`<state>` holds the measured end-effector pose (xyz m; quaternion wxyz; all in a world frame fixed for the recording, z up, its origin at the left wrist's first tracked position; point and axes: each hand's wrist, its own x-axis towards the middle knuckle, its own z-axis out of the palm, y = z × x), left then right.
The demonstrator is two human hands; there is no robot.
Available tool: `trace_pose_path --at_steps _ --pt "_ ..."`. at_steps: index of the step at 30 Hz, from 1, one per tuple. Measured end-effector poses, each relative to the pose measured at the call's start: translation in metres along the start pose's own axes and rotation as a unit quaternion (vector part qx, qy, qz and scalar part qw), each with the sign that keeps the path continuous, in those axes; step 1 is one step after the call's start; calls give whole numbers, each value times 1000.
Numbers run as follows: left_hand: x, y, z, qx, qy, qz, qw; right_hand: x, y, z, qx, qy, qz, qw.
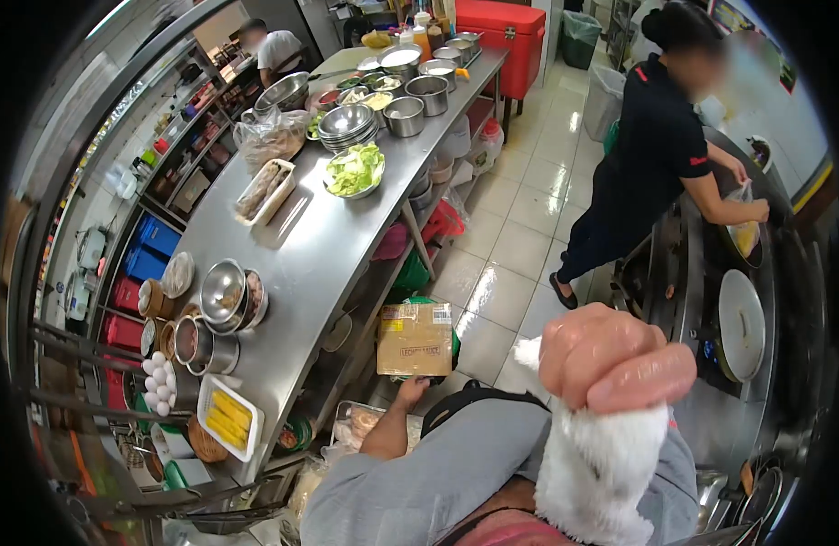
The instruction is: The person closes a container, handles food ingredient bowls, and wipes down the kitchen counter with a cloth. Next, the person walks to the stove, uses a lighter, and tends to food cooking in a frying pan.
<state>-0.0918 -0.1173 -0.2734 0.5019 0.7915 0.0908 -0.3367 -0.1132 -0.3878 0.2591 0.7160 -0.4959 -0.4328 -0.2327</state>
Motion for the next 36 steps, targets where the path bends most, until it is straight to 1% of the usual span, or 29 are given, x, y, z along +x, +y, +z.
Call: trace_pose_path --at_steps 1,2,3,4,5,6,8,9,10,11,12,13,14,15,16,17,18,19,21,22,24,25,27,29,30,31,33,34,36 --pt "34 6 -5 173 78 29 981 14 13 -5 14 10 -58 998" --pt "60 20 -8 101 69 28 992 27 25 -13 25 20 -115 993" --pt "85 33 -9 29 58 27 997 36 37 -26 24 27 -111 993" --pt "111 41 -11 34 52 22 998 44 49 -42 29 7 -118 993" --pt "134 47 -13 25 65 58 996 52 60 -57 34 -13 -124 992" --pt "155 49 -13 14 77 92 993 60 73 -73 31 -3 -116 993" --pt "187 65 -8 4 69 64 996 76 99 -110 39 1 -142 989" --pt "194 65 -5 -7 70 42 997 86 107 -135 43 13 -128 991" --pt "198 59 -1 -9 69 23 997 100 114 -162 -1 -47 -112 993" --pt "208 59 4 -13 99 14 995 111 121 -186 -47 -112 -99 988" --pt "222 67 11 -17 127 13 992 120 126 -205 -46 -113 -91 988" --pt "213 96 11 -12 89 -84 992 130 130 -224 -6 -114 -22 993" --pt "216 115 16 -11 82 -87 993 139 136 -242 36 -111 50 992" --pt "219 129 25 -39 86 -120 988 155 162 -250 119 -88 -69 987" --pt "219 135 26 -63 93 -156 981 164 173 -267 125 -93 -92 983" --pt "268 63 34 -46 99 -27 994 168 180 -283 126 -87 -91 984" --pt "278 75 33 -43 97 -30 994 170 182 -295 63 -37 -31 997" --pt "273 100 39 -67 83 -83 991 171 183 -305 1 12 34 999" --pt "290 164 45 -130 73 -169 974 184 199 -330 -114 84 147 979" --pt "311 175 47 -99 78 -160 979 194 214 -349 -114 71 139 981" --pt "354 193 46 -115 103 -103 983 216 247 -383 -100 34 101 989" --pt "384 205 43 -113 99 -97 984 229 261 -404 -100 9 80 992" --pt "429 237 30 -136 140 -68 978 253 295 -440 -104 -52 39 992" --pt "491 269 5 -23 89 -94 991 281 323 -474 -127 -114 18 985" --pt "511 279 4 -12 74 -105 992 295 334 -490 -146 -144 27 979" --pt "532 292 2 -23 99 -17 995 307 341 -506 -166 -161 34 972" --pt "606 353 3 -57 151 191 968 331 353 -537 -200 -185 44 961" --pt "618 401 7 -69 114 158 978 340 356 -555 -216 -187 52 957" --pt "616 535 11 -84 43 87 992 354 368 -589 -242 -168 33 955"
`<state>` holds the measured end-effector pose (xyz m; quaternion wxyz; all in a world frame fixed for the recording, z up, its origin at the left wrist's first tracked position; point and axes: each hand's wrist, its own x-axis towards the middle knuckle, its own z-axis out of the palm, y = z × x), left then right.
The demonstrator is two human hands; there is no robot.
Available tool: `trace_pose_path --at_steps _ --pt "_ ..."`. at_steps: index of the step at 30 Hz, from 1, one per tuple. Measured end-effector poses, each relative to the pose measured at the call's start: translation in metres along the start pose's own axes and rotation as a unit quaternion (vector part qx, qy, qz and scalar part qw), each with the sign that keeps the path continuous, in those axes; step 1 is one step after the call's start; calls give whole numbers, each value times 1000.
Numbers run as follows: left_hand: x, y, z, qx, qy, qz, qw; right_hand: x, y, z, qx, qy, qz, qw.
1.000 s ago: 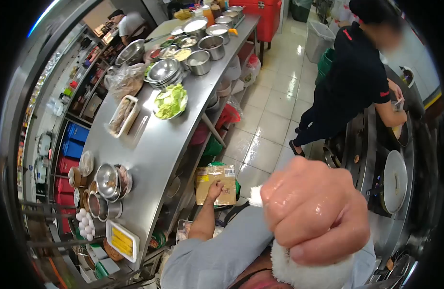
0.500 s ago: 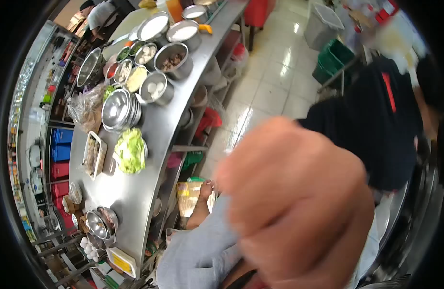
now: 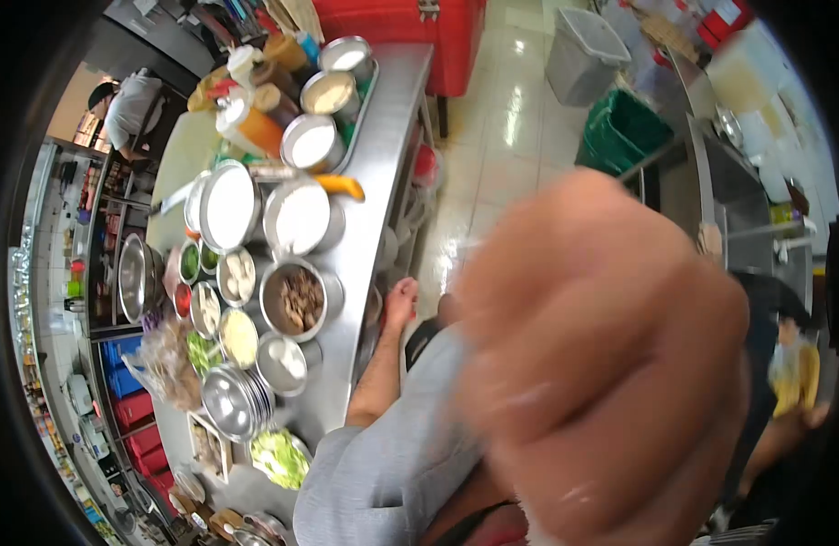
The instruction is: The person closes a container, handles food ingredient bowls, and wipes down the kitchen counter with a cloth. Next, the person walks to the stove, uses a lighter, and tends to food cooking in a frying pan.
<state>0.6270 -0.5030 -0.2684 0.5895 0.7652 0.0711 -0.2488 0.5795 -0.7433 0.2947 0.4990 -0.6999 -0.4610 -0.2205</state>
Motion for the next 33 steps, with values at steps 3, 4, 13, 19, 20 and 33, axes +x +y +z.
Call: trace_pose_path --at_steps 3,4,13,19,20,33 --pt "42 92 44 12 -75 21 997 -8 65 -23 -81 183 -167 966" --pt "58 110 62 21 -98 40 994 -13 82 -40 -82 198 -168 962" --pt "174 334 171 52 -113 231 965 -28 203 -236 -9 188 -191 963" --pt "240 535 138 46 76 344 935 -27 279 -356 -85 187 -168 964" --pt "247 562 135 50 69 332 939 -28 292 -374 -75 166 -142 973" --pt "622 824 115 188 138 368 900 5 494 -570 -161 148 -31 975"
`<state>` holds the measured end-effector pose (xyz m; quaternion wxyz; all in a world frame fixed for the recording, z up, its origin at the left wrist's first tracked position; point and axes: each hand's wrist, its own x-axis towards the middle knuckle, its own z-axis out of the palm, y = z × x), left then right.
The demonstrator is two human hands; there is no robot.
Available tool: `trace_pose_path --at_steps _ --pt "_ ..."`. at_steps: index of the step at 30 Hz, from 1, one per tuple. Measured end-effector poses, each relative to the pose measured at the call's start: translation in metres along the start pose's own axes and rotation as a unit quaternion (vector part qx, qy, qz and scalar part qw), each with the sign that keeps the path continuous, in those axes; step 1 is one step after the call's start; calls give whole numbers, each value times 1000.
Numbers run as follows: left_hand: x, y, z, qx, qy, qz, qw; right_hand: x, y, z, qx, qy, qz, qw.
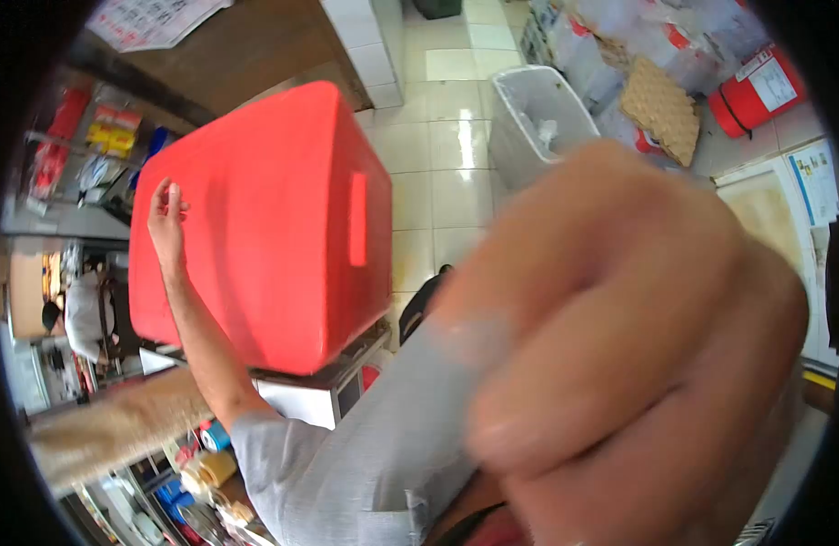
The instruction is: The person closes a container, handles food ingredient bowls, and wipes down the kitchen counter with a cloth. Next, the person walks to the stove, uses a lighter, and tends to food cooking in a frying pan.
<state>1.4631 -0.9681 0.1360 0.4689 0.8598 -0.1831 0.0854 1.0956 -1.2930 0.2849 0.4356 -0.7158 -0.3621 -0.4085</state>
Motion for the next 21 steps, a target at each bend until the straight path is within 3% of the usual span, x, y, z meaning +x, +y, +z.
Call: trace_pose_path --at_steps 1,3,7,8,9,11,13,15,17,18,21 --pt "34 -28 16 -5 -13 -2 1000 7 21 -6 6 -3 -10 1000" --pt "99 -73 38 4 62 -26 998 20 60 -15 0 16 -29 999" --pt "159 -102 53 253 137 31 957 36 148 -21 -21 125 -123 984" --pt "169 -109 55 240 136 -19 961 40 174 -23 -10 117 -128 985" --pt "174 -124 59 237 146 -27 960 44 199 -23 49 142 -116 982" --pt "176 -151 70 375 210 -118 895 53 250 -26 112 155 -113 975" --pt "182 -147 74 358 239 -85 899 61 298 -28 306 186 -90 929" --pt "165 -153 71 364 246 -71 895 69 328 -38 352 215 -23 911" --pt "165 -155 65 267 289 -165 904 92 374 -55 398 96 -112 905" --pt "164 -148 66 275 296 -178 897 102 393 -66 414 93 -109 899" --pt "160 -134 73 354 303 -198 862 133 451 -103 325 -47 -99 940"
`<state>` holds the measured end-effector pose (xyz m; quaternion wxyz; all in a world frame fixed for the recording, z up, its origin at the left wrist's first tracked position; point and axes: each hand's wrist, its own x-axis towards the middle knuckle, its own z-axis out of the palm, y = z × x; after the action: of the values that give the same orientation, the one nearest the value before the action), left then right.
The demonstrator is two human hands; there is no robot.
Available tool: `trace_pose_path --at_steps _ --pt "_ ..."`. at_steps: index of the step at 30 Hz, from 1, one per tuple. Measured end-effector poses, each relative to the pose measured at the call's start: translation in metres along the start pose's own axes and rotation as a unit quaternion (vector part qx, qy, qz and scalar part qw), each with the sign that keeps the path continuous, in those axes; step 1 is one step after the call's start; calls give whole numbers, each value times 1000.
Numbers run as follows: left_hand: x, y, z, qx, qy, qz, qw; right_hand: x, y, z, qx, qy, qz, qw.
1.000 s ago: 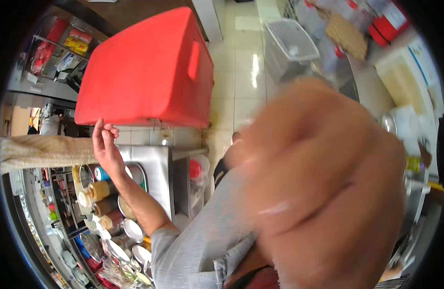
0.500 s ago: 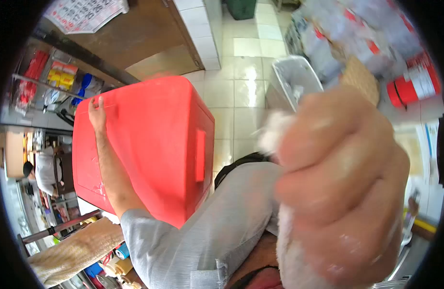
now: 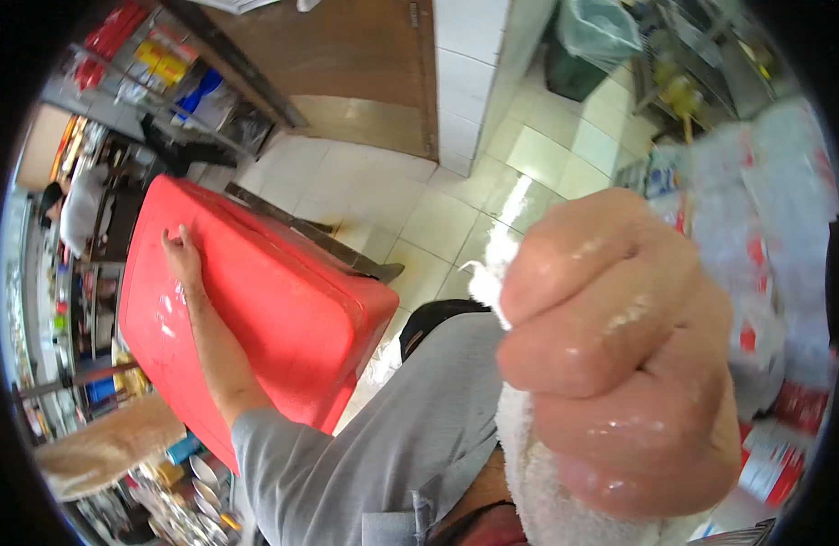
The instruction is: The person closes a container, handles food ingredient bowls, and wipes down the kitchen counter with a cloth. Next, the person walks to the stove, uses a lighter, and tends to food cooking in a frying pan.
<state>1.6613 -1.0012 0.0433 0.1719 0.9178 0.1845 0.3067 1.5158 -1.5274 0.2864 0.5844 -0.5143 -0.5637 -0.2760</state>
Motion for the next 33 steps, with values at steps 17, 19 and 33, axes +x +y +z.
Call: trace_pose_path --at_steps 17,19,33 --pt "1 12 6 -176 22 -176 968 74 279 -67 234 -49 47 970" --pt "-2 24 3 -165 34 -186 968 92 317 -58 328 -75 -19 941" --pt "2 54 7 -151 173 -328 916 150 495 34 606 -27 -50 793"
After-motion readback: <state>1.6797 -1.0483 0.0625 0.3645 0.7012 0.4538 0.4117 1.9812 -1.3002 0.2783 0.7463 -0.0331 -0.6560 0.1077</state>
